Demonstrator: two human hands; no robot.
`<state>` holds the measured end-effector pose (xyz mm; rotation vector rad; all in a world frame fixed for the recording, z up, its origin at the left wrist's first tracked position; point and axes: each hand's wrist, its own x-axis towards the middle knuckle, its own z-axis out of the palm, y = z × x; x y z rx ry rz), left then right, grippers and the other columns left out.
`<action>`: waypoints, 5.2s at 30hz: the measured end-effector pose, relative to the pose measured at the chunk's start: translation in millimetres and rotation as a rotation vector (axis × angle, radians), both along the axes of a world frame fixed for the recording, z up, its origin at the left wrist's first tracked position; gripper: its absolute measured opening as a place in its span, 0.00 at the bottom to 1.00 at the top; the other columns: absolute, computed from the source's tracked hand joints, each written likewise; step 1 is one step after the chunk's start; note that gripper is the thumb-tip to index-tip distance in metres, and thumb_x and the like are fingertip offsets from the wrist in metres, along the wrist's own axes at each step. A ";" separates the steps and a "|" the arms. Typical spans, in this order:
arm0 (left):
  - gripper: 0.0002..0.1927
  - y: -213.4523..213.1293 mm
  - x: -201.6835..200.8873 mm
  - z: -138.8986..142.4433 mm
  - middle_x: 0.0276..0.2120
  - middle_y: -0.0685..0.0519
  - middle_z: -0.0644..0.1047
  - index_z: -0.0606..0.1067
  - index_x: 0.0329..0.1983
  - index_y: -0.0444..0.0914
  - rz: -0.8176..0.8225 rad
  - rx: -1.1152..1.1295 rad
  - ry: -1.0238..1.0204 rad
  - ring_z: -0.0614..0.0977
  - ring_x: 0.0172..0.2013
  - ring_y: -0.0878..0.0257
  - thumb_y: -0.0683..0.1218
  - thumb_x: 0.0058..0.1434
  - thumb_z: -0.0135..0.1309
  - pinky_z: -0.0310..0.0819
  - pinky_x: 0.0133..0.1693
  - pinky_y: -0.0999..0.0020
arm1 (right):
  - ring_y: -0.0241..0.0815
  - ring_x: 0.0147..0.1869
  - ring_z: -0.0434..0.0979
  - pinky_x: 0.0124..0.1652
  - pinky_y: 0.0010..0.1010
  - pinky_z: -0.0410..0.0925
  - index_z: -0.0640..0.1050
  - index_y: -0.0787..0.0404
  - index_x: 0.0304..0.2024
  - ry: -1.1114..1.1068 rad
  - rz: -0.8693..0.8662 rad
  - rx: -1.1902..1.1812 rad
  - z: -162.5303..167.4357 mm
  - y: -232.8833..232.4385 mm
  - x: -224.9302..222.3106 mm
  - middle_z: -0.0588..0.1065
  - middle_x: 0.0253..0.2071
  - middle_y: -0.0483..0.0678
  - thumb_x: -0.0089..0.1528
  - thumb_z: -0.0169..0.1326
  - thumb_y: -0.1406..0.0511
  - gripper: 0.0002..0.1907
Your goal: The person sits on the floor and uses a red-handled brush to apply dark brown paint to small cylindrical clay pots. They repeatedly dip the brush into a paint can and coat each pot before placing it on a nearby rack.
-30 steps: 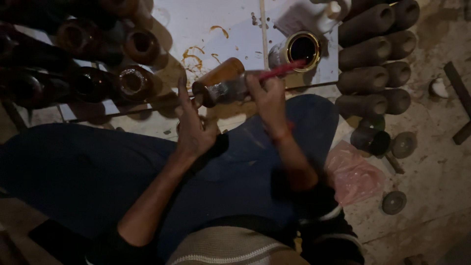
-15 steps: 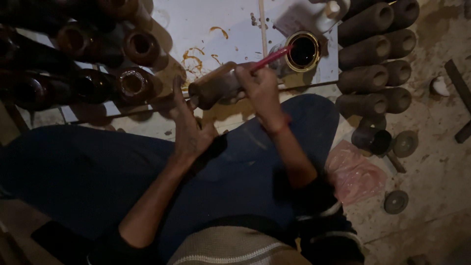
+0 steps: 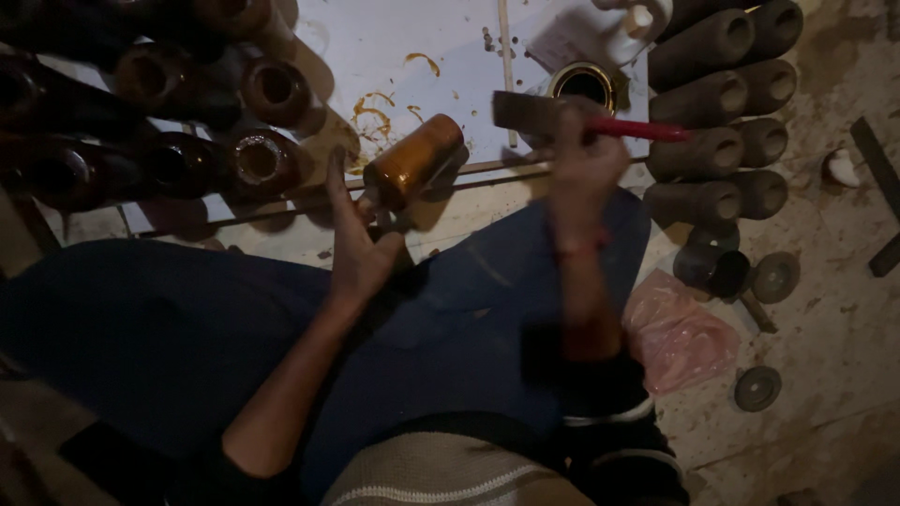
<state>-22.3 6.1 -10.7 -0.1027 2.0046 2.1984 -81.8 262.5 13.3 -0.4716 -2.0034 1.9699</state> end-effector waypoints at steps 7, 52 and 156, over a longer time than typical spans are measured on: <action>0.56 -11.7 4.7 -19.0 0.65 0.38 0.65 0.41 0.80 0.49 0.147 0.356 -0.456 0.75 0.63 0.47 0.35 0.47 0.48 0.77 0.42 0.64 | 0.38 0.45 0.79 0.40 0.27 0.74 0.76 0.70 0.55 0.184 -0.021 0.256 -2.5 74.7 1.1 0.78 0.47 0.51 0.77 0.58 0.65 0.12; 0.09 -8.0 23.4 -15.8 0.49 0.41 0.75 0.73 0.38 0.34 0.596 1.222 -0.667 0.73 0.60 0.44 0.43 0.55 0.49 0.77 0.43 0.57 | 0.37 0.30 0.80 0.27 0.27 0.75 0.79 0.68 0.48 -0.161 0.341 0.231 -10.8 -55.0 -23.0 0.80 0.35 0.52 0.71 0.53 0.63 0.12; 0.50 12.3 27.9 -34.3 0.62 0.36 0.66 0.48 0.78 0.42 0.553 0.807 -0.429 0.72 0.61 0.49 0.35 0.47 0.43 0.70 0.63 0.62 | 0.56 0.46 0.83 0.46 0.36 0.75 0.80 0.71 0.47 0.253 0.487 0.793 29.4 -90.5 38.7 0.80 0.44 0.59 0.62 0.57 0.72 0.11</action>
